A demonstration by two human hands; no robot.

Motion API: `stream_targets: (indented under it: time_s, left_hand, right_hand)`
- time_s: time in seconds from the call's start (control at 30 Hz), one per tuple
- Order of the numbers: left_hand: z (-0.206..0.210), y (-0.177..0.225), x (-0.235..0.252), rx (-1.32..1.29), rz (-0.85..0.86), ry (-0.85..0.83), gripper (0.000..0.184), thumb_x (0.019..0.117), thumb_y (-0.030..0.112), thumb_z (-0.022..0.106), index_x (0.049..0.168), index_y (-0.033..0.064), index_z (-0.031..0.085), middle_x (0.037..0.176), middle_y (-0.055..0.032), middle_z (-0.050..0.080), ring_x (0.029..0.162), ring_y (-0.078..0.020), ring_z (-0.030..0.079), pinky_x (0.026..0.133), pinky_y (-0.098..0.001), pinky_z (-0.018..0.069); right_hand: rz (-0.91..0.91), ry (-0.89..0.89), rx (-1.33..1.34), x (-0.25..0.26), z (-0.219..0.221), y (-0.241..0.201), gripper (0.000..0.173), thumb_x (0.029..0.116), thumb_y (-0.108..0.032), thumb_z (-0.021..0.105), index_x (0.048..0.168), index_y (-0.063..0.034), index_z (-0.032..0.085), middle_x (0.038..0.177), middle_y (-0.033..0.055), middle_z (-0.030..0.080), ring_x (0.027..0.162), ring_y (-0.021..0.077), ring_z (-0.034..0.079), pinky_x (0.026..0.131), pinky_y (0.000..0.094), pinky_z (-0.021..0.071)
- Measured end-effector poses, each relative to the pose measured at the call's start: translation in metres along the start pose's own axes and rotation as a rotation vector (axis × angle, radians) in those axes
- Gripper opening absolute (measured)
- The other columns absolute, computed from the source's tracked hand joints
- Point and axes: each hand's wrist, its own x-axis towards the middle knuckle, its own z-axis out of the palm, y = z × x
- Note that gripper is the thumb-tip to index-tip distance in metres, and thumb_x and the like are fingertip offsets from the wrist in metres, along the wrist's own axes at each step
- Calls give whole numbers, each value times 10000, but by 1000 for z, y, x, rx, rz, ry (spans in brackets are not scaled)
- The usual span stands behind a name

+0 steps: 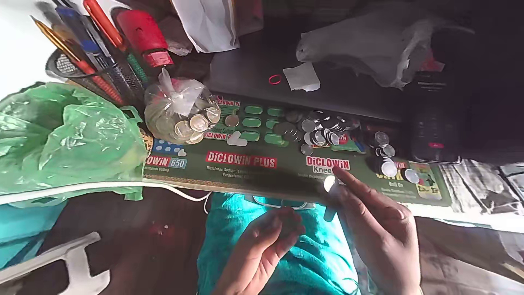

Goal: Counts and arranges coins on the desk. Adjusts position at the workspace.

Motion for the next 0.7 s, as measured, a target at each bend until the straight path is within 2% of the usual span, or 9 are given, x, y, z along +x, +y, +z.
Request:
stream_targets:
  time_s: [0.13, 0.23, 0.3, 0.37, 0.47, 0.6, 0.7]
  left_hand:
    - [5, 0, -1, 26, 0, 16, 256, 1010, 64, 579, 1231, 13, 696, 1193, -137, 723, 1082, -204, 724, 957, -283, 583]
    - [9, 1, -4, 87, 7, 41, 249, 1005, 102, 594, 1213, 42, 715, 1170, -111, 736, 1059, -185, 730, 942, -273, 589]
    - [7, 1, -5, 91, 11, 47, 252, 1003, 118, 602, 1213, 42, 717, 1172, -109, 735, 1058, -183, 730, 943, -275, 589]
    - [5, 2, -5, 87, 15, 72, 251, 1008, 114, 591, 1210, 39, 720, 1172, -118, 740, 1060, -190, 733, 955, -284, 586]
    - [4, 1, -5, 87, 10, 75, 253, 1020, 107, 570, 1212, 36, 719, 1172, -124, 740, 1068, -192, 731, 968, -287, 581]
    - [4, 0, -2, 67, -9, 18, 259, 1028, 107, 558, 1218, 34, 717, 1185, -121, 733, 1078, -194, 725, 968, -292, 580]
    - [2, 1, -4, 37, 7, 10, 259, 1026, 85, 560, 1229, 21, 705, 1190, -137, 726, 1086, -210, 721, 975, -301, 577]
  right_hand:
    - [-34, 0, -22, -1, -5, 0, 302, 1040, -47, 557, 1312, 43, 651, 1116, 80, 760, 849, 138, 756, 708, 282, 658]
    - [-256, 183, -509, -1, -25, -6, 227, 986, -48, 631, 1177, 11, 739, 1000, 27, 765, 834, 29, 709, 750, 183, 610]
    - [-346, 345, -826, 3, -49, -13, 194, 948, -54, 661, 1085, 30, 769, 933, 64, 747, 822, 8, 681, 760, 149, 576]
    - [-321, 405, -1015, 7, -68, -20, 191, 956, -78, 652, 1061, 20, 779, 935, 89, 730, 840, 1, 656, 771, 117, 537]
    - [-243, 351, -1089, 9, -84, -21, 215, 984, -130, 623, 1078, -22, 784, 956, 84, 723, 836, -2, 632, 742, 104, 506]
    - [-187, 351, -1193, 13, -82, -21, 240, 992, -206, 615, 1082, -71, 792, 971, 88, 712, 858, 79, 634, 744, 197, 504]
    - [-231, 350, -1264, 20, -77, -26, 252, 989, -216, 635, 1078, -35, 785, 997, 170, 718, 904, 200, 655, 803, 316, 521]
